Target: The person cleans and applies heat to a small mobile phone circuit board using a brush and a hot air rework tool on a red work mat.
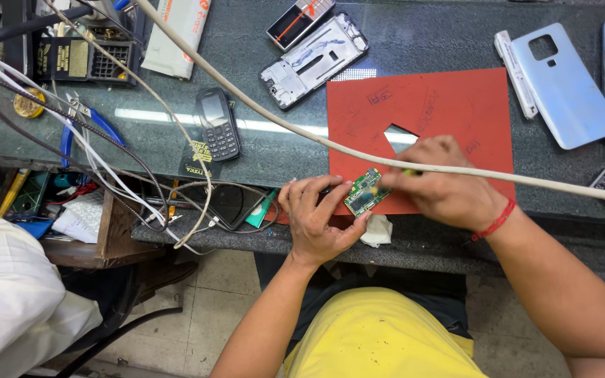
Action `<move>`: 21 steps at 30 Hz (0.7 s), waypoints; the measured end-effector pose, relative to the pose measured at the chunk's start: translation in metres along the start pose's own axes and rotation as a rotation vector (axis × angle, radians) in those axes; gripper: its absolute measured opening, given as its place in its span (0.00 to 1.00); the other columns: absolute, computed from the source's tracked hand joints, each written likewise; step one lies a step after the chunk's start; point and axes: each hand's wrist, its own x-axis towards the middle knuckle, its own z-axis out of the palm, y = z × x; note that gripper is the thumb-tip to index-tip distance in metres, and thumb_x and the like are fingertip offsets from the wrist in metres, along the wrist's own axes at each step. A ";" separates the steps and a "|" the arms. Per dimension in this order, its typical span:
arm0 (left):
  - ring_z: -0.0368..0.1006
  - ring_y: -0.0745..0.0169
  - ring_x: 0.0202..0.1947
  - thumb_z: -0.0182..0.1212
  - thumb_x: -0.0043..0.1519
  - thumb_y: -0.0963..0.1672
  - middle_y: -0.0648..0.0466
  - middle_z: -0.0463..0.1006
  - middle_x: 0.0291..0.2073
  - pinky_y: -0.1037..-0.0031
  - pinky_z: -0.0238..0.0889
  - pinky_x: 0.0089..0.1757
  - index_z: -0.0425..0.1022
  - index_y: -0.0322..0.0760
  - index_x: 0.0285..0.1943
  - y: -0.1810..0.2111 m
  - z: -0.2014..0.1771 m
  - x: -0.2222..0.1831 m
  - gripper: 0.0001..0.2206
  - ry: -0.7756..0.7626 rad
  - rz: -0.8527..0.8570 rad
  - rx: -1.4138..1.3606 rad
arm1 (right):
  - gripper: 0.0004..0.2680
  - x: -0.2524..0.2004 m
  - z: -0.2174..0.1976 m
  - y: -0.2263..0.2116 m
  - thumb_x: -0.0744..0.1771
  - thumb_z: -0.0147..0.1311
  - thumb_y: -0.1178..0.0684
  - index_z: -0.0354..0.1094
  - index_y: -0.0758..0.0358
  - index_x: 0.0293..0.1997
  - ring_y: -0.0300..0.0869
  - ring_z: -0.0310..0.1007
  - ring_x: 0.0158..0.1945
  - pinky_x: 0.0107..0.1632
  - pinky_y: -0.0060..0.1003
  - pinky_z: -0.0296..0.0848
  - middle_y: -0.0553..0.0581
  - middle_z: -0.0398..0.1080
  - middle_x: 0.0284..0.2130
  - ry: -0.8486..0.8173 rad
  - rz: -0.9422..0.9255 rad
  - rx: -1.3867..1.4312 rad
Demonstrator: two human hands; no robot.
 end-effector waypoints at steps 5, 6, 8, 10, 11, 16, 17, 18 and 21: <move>0.66 0.56 0.56 0.74 0.51 0.52 0.58 0.75 0.51 0.55 0.47 0.62 0.80 0.43 0.51 0.007 -0.005 0.005 0.22 0.005 -0.004 -0.016 | 0.11 0.002 0.000 -0.001 0.63 0.61 0.58 0.78 0.48 0.49 0.44 0.68 0.42 0.48 0.43 0.61 0.49 0.71 0.38 0.088 0.077 -0.026; 0.67 0.55 0.56 0.74 0.51 0.52 0.58 0.75 0.50 0.55 0.47 0.61 0.80 0.43 0.50 0.010 -0.007 0.009 0.21 -0.013 -0.021 -0.009 | 0.10 0.002 0.000 -0.002 0.64 0.62 0.56 0.79 0.49 0.49 0.45 0.68 0.42 0.46 0.41 0.60 0.50 0.71 0.38 0.109 0.093 -0.026; 0.67 0.55 0.55 0.74 0.50 0.52 0.58 0.76 0.50 0.54 0.47 0.61 0.80 0.42 0.49 0.013 -0.011 0.021 0.21 -0.022 -0.025 -0.003 | 0.09 0.000 -0.002 -0.002 0.64 0.61 0.59 0.78 0.51 0.46 0.45 0.68 0.43 0.48 0.42 0.63 0.50 0.70 0.38 0.179 0.148 -0.005; 0.67 0.53 0.55 0.73 0.50 0.51 0.56 0.75 0.49 0.53 0.46 0.62 0.81 0.41 0.49 0.014 -0.016 0.035 0.20 -0.084 -0.054 -0.017 | 0.08 -0.003 -0.002 -0.002 0.64 0.60 0.61 0.78 0.52 0.44 0.46 0.68 0.44 0.50 0.42 0.65 0.51 0.70 0.38 0.255 0.196 0.014; 0.67 0.53 0.55 0.73 0.50 0.51 0.56 0.75 0.49 0.53 0.46 0.62 0.81 0.41 0.49 0.014 -0.018 0.044 0.20 -0.069 -0.037 -0.017 | 0.08 -0.004 -0.003 -0.001 0.65 0.58 0.62 0.77 0.56 0.46 0.47 0.68 0.45 0.49 0.42 0.66 0.52 0.70 0.39 0.314 0.314 0.075; 0.66 0.46 0.56 0.71 0.51 0.49 0.48 0.75 0.50 0.57 0.50 0.59 0.78 0.36 0.55 0.013 -0.029 0.082 0.24 -0.246 0.051 0.003 | 0.06 -0.005 -0.005 0.002 0.68 0.56 0.63 0.76 0.63 0.47 0.49 0.70 0.43 0.45 0.42 0.69 0.56 0.71 0.38 0.514 0.525 0.210; 0.66 0.46 0.56 0.71 0.51 0.49 0.48 0.75 0.50 0.57 0.50 0.59 0.78 0.36 0.55 0.015 -0.033 0.084 0.24 -0.238 0.069 0.012 | 0.06 -0.007 -0.007 0.004 0.67 0.57 0.62 0.76 0.62 0.47 0.50 0.70 0.43 0.46 0.43 0.69 0.56 0.71 0.38 0.510 0.524 0.097; 0.66 0.44 0.55 0.71 0.51 0.49 0.46 0.75 0.50 0.56 0.52 0.57 0.77 0.35 0.56 0.018 -0.039 0.082 0.25 -0.237 0.068 0.008 | 0.06 -0.010 -0.008 0.006 0.67 0.57 0.61 0.76 0.61 0.46 0.52 0.71 0.44 0.48 0.44 0.69 0.57 0.71 0.38 0.505 0.529 -0.015; 0.70 0.44 0.53 0.73 0.53 0.47 0.47 0.76 0.50 0.58 0.61 0.53 0.76 0.35 0.57 0.024 -0.066 0.065 0.23 -0.204 0.059 -0.057 | 0.05 -0.028 -0.018 0.011 0.65 0.59 0.57 0.77 0.58 0.42 0.54 0.71 0.43 0.46 0.48 0.68 0.56 0.73 0.37 0.412 0.613 -0.248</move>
